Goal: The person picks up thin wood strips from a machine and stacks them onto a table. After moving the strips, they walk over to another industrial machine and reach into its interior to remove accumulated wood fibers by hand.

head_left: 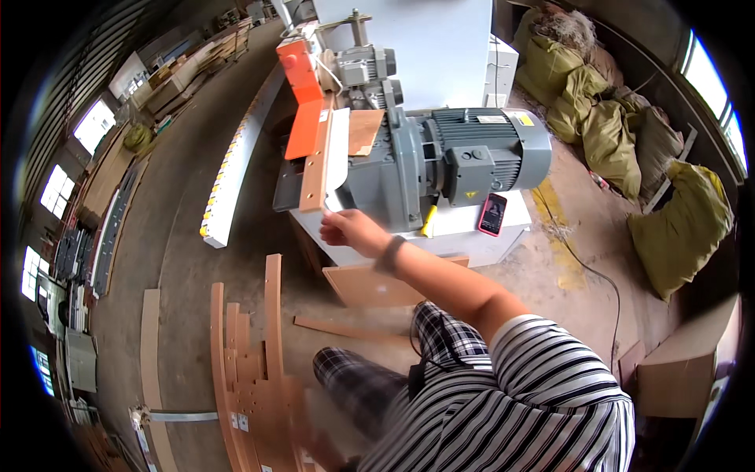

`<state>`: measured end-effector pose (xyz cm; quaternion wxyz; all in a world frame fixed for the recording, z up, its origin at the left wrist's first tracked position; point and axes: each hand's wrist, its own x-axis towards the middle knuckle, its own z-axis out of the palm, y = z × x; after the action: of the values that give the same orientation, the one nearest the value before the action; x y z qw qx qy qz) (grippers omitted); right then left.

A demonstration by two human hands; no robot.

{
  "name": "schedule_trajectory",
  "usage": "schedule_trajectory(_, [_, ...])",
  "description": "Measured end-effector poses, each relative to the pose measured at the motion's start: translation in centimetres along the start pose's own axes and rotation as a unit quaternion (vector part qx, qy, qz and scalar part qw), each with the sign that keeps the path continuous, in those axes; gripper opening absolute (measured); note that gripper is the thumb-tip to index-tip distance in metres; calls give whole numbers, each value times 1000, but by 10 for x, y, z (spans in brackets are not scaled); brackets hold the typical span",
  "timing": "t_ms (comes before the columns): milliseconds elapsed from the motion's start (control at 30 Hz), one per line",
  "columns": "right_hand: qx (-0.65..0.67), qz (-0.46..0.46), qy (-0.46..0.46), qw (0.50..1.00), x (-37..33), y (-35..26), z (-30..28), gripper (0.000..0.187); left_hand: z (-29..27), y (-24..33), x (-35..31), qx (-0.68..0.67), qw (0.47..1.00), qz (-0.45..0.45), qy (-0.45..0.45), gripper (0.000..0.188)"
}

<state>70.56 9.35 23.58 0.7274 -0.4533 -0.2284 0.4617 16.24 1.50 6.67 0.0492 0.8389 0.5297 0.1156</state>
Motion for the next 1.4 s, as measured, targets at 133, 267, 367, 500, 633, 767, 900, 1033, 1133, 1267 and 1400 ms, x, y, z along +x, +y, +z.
schedule_trajectory(133, [9,57,-20,998,13,-20,22,38,-73,109,-14,-330,925,-162,-97,46])
schedule_trajectory(267, [-78,95,-9,992,-3,-14,27,26,-44,107,-24,-345,918,-151,-128,33])
schedule_trajectory(367, [-82,121,-49,988,-28,-15,32,26,-57,129,-22,-268,952,-97,-115,46])
schedule_trajectory(500, [-60,163,-89,981,-47,-5,34,27,-54,132,-17,-294,945,-60,-130,47])
schedule_trajectory(633, [-54,123,-81,988,-56,-7,45,26,-78,160,-10,-254,962,-4,-103,45])
schedule_trajectory(767, [9,85,-45,995,-40,2,37,19,-61,136,-14,-246,965,70,-58,42])
schedule_trajectory(900, [-30,131,-70,988,-67,5,47,22,-70,150,-17,-296,953,-1,-69,42])
schedule_trajectory(1033, [-54,195,-166,965,-85,-3,52,24,-54,140,-17,-311,948,45,-45,42])
schedule_trajectory(1133, [-1,129,-92,987,-76,2,52,23,-57,145,-13,-347,933,46,-81,38])
schedule_trajectory(1267, [-10,115,-99,988,-70,15,50,25,-78,168,-9,-422,897,-18,-128,32])
schedule_trajectory(1400, [-61,153,-119,979,-102,8,63,27,-90,186,-4,-355,924,96,-103,31])
